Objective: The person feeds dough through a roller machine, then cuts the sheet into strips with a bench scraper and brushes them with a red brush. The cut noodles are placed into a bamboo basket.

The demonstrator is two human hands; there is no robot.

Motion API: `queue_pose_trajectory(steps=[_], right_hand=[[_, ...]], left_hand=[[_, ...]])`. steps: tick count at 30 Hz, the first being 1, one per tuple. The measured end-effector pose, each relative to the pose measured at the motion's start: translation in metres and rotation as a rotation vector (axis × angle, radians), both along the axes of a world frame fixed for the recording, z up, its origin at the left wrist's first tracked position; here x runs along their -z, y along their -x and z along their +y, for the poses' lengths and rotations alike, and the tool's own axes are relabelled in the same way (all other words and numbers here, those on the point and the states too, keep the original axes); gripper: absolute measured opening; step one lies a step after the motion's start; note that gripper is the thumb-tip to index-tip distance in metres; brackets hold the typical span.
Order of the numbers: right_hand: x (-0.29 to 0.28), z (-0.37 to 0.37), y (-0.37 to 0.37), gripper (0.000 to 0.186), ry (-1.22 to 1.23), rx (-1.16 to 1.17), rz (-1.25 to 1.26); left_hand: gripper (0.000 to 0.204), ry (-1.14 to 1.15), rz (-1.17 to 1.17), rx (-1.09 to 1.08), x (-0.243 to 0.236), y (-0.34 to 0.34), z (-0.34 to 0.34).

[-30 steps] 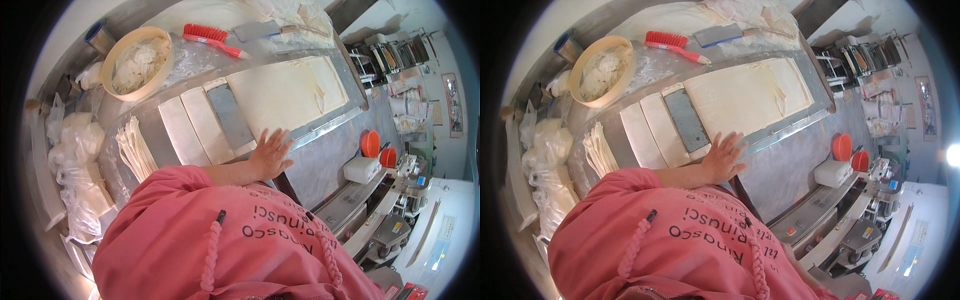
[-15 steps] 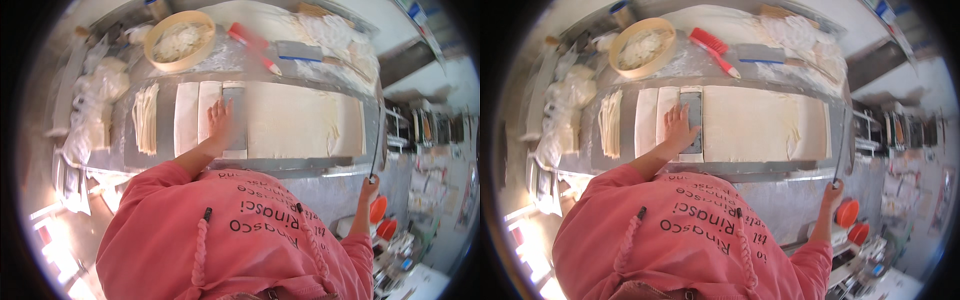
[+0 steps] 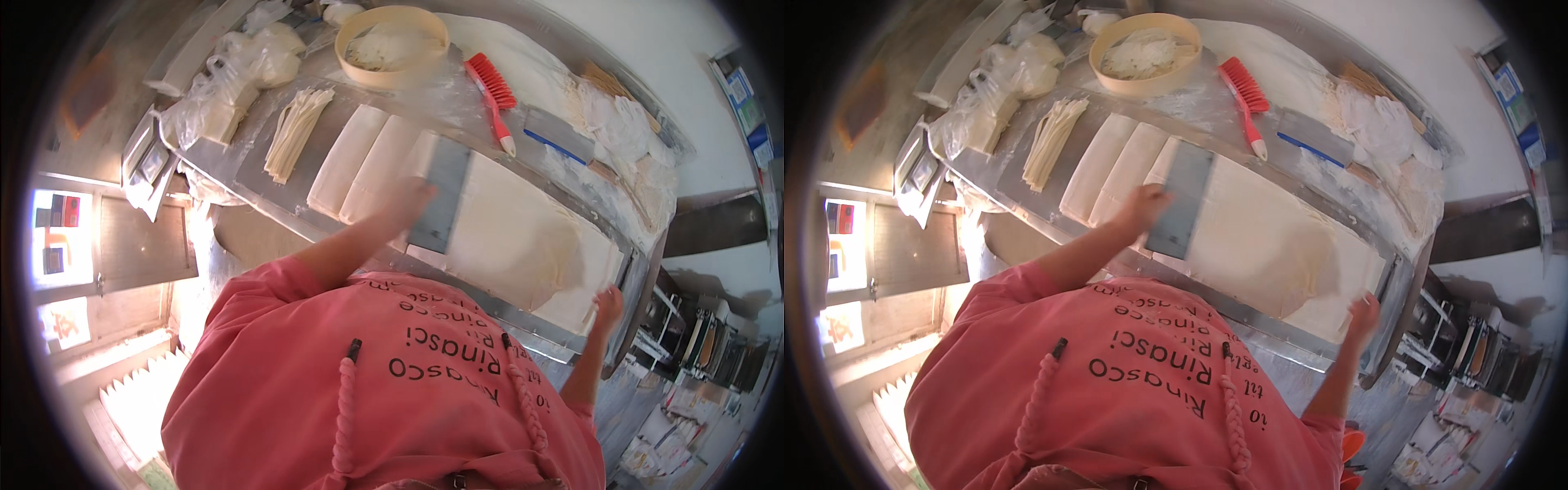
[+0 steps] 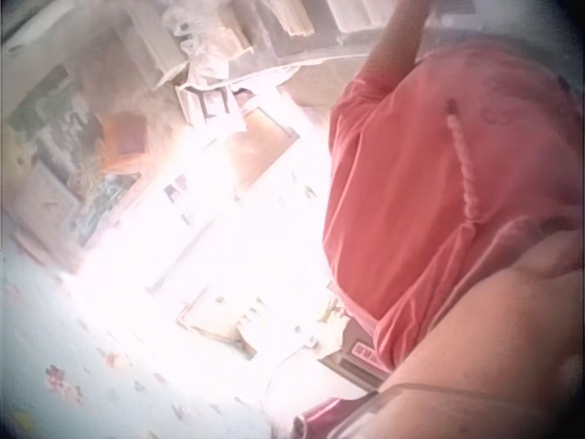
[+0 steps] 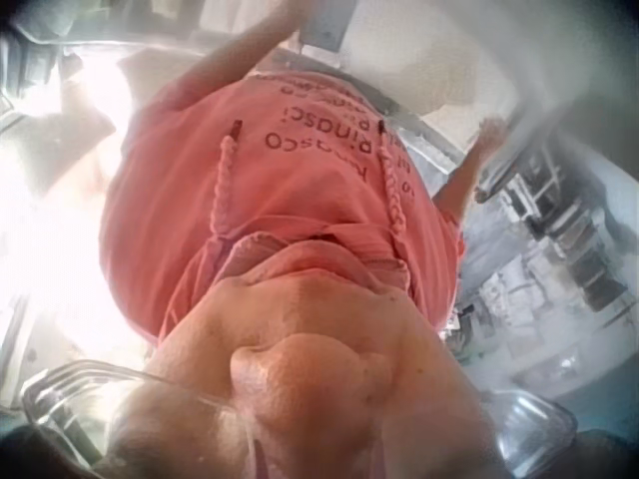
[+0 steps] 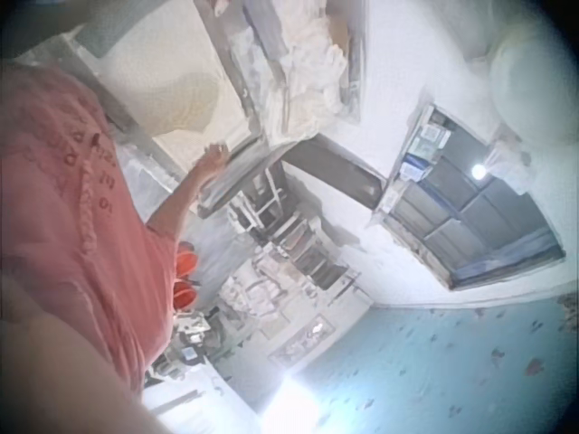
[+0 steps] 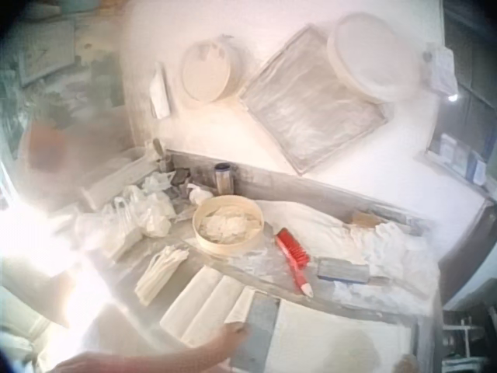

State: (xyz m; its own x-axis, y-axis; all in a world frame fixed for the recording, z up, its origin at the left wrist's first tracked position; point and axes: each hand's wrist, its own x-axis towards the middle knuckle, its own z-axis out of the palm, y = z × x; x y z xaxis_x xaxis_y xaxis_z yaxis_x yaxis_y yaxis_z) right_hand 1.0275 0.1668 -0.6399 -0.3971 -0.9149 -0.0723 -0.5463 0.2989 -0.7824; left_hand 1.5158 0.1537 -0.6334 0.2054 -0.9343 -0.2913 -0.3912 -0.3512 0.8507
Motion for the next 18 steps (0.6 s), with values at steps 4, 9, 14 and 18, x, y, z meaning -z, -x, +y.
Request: queue_pose_trajectory(steps=[4, 9, 14, 18], right_hand=[[-0.014, -0.042, -0.162, 0.047, -0.217, -0.469, -0.953], [-0.015, -0.065, -0.236, 0.044, -0.401, -0.425, -0.887], [0.006, -0.089, -0.198, 0.043, -0.336, -0.522, -0.192], [0.016, -0.11, -0.196, 0.045, 0.319, -0.716, 0.648]], left_hand=[[0.035, 0.051, 0.215, 0.07, -0.004, 0.061, 0.012], [0.028, -0.207, 0.396, 0.395, -0.001, 0.054, 0.03], [0.022, 0.008, 0.094, -0.076, 0.022, -0.031, 0.056], [0.029, 0.019, -0.434, -0.544, 0.044, -0.147, 0.059]])
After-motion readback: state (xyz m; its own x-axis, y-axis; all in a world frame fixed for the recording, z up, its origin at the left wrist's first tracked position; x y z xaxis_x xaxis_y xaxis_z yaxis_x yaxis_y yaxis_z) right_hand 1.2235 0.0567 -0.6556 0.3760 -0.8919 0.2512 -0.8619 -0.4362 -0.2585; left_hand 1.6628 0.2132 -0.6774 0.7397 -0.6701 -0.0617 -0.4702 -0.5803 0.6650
